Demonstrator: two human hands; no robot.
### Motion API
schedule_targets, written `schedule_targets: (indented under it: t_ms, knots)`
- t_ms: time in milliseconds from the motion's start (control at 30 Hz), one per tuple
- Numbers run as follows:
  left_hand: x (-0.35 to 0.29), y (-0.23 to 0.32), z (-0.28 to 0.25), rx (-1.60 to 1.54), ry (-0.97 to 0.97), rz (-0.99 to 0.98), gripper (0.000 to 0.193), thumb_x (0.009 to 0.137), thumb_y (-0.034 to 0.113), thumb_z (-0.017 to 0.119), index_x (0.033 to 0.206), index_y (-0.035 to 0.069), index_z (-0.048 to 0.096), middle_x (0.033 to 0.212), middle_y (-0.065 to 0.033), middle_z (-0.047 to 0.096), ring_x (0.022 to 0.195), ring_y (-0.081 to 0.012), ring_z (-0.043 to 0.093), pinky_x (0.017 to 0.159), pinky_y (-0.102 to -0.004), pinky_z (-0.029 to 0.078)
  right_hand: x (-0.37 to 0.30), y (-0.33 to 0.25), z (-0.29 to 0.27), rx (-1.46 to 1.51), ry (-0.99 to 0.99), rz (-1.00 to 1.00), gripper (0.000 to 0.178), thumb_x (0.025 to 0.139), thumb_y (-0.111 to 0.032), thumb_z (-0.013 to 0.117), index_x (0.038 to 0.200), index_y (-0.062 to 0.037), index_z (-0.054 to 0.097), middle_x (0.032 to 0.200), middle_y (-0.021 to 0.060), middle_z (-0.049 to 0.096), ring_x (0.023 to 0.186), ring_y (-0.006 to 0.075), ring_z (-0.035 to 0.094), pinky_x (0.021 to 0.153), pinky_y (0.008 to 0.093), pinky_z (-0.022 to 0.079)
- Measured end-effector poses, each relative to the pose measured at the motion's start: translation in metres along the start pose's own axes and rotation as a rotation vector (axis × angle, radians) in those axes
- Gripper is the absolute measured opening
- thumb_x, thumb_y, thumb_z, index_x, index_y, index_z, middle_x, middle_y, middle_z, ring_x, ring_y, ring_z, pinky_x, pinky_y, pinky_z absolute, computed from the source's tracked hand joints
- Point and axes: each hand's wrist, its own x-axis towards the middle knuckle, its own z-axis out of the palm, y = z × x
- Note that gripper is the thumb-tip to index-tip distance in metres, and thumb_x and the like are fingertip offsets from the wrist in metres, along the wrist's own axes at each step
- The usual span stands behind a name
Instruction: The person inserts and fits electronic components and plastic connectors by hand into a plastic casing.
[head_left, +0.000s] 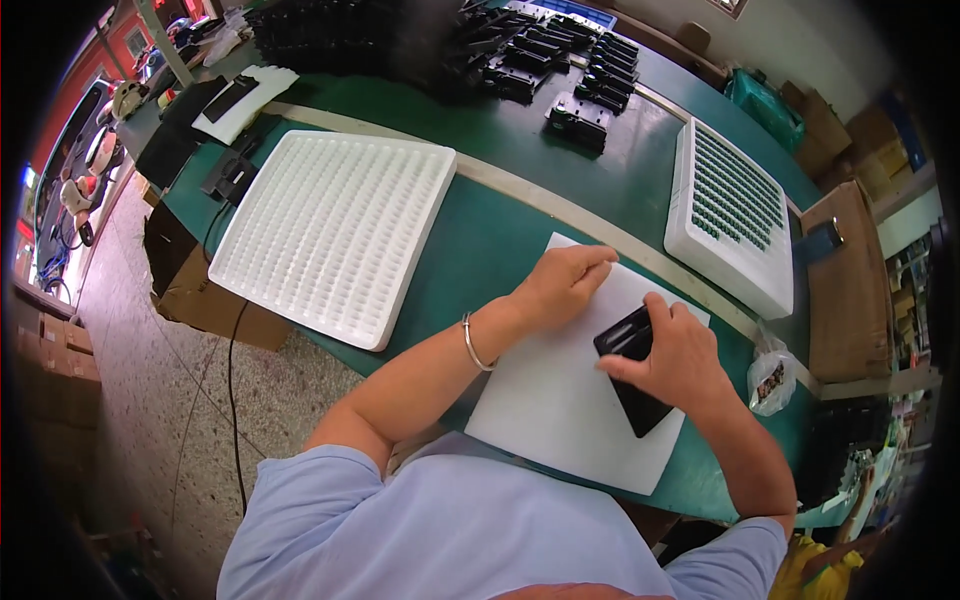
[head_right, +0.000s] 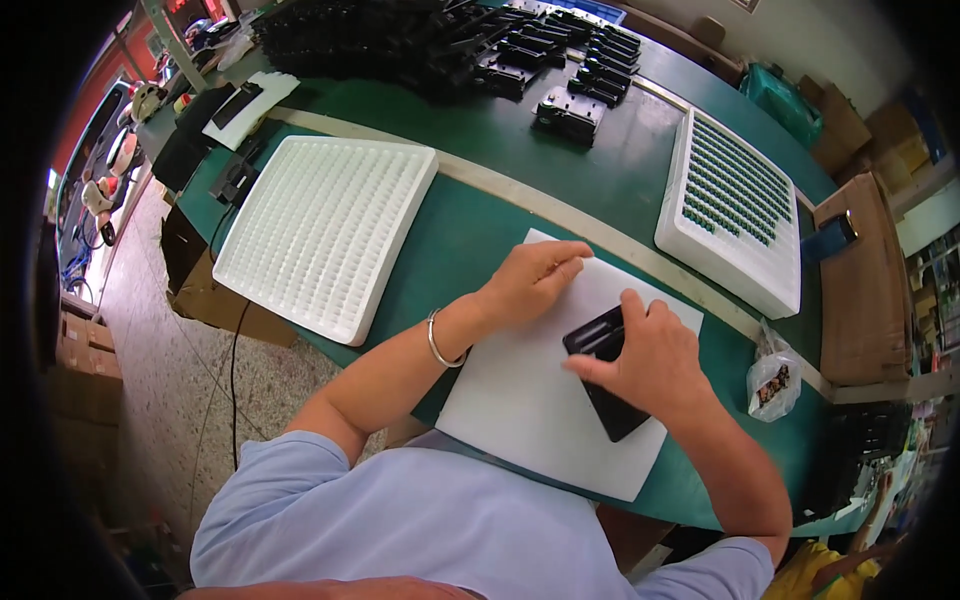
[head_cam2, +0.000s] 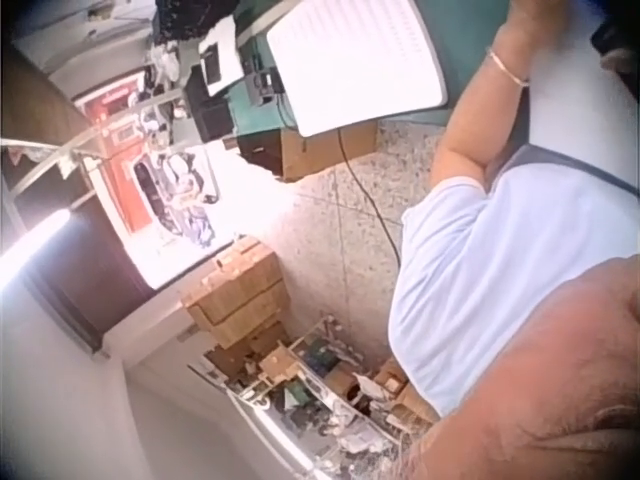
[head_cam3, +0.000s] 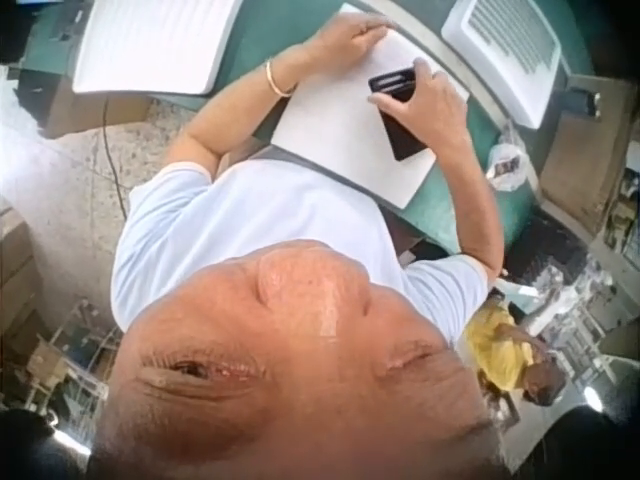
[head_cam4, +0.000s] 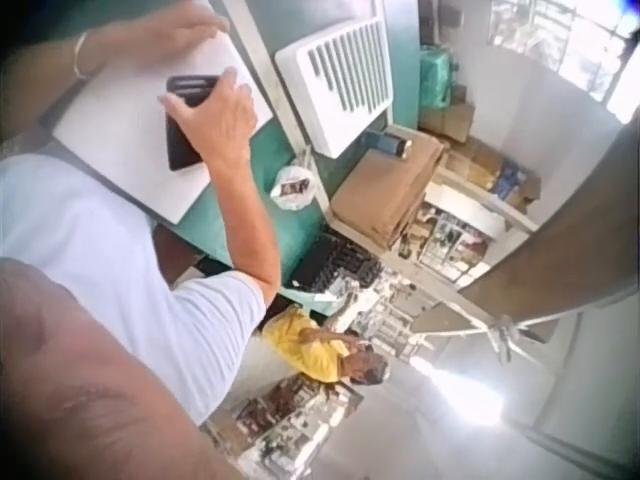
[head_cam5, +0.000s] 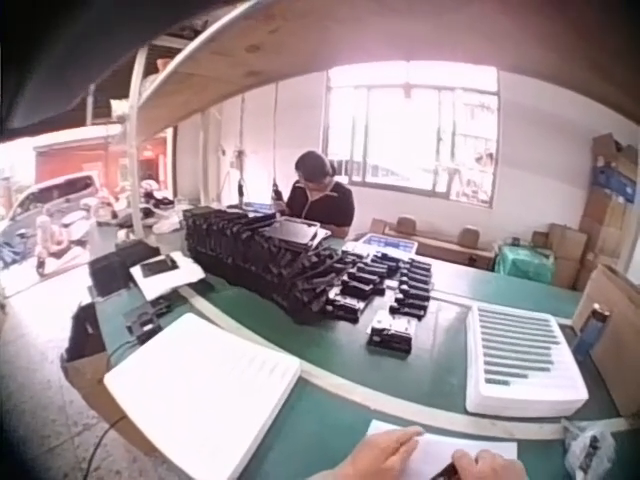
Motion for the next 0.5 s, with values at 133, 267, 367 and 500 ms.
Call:
schedule_targets:
  t_ms: [133, 267, 367, 500]
  knots:
    - [-0.003, -0.004, 0.003, -0.042, -0.045, 0.048, 0.038, 0.096, 0.027, 0.064, 0.124, 0.000, 0.065, 0.113, -0.0178, 0.070, 0.100, -0.0316, 0.068, 0.086, -0.0384, 0.054, 0.002, 0.008, 0.014, -0.068, -0.051, 0.180, 0.079, 0.075, -0.074, 0.070, 0.099, 0.0004, 0.063, 0.078, 0.0181, 0.069, 0.074, 0.0350, 0.071, 0.068, 0.0427, 0.056]
    - [0.000, -0.014, 0.006, 0.277, -0.166, 0.400, 0.049, 0.086, 0.040, 0.072, 0.118, 0.003, 0.067, 0.111, -0.0165, 0.069, 0.108, -0.0350, 0.062, 0.094, -0.0444, 0.047, 0.009, 0.030, 0.040, 0.020, 0.069, 0.185, 0.056, 0.089, -0.056, 0.064, 0.070, -0.0026, 0.067, 0.067, 0.0187, 0.065, 0.067, 0.0392, 0.066, 0.061, 0.0471, 0.051]
    - [-0.002, 0.001, -0.001, 0.411, -0.318, 0.414, 0.051, 0.070, 0.038, 0.084, 0.109, 0.007, 0.070, 0.112, -0.0110, 0.067, 0.112, -0.0316, 0.058, 0.097, -0.0455, 0.042, 0.004, 0.037, 0.038, 0.114, 0.151, 0.209, 0.052, 0.094, -0.047, 0.059, 0.065, -0.0044, 0.066, 0.068, 0.0202, 0.064, 0.067, 0.0401, 0.065, 0.059, 0.0479, 0.049]
    - [-0.005, 0.008, -0.012, 0.461, -0.379, 0.357, 0.044, 0.073, 0.023, 0.083, 0.111, 0.005, 0.068, 0.118, -0.0126, 0.063, 0.124, -0.0313, 0.053, 0.107, -0.0435, 0.036, -0.005, 0.044, 0.039, 0.386, 0.114, 0.216, 0.034, 0.093, -0.035, 0.066, 0.082, -0.0032, 0.069, 0.071, 0.0153, 0.063, 0.061, 0.0284, 0.060, 0.060, 0.0389, 0.049]
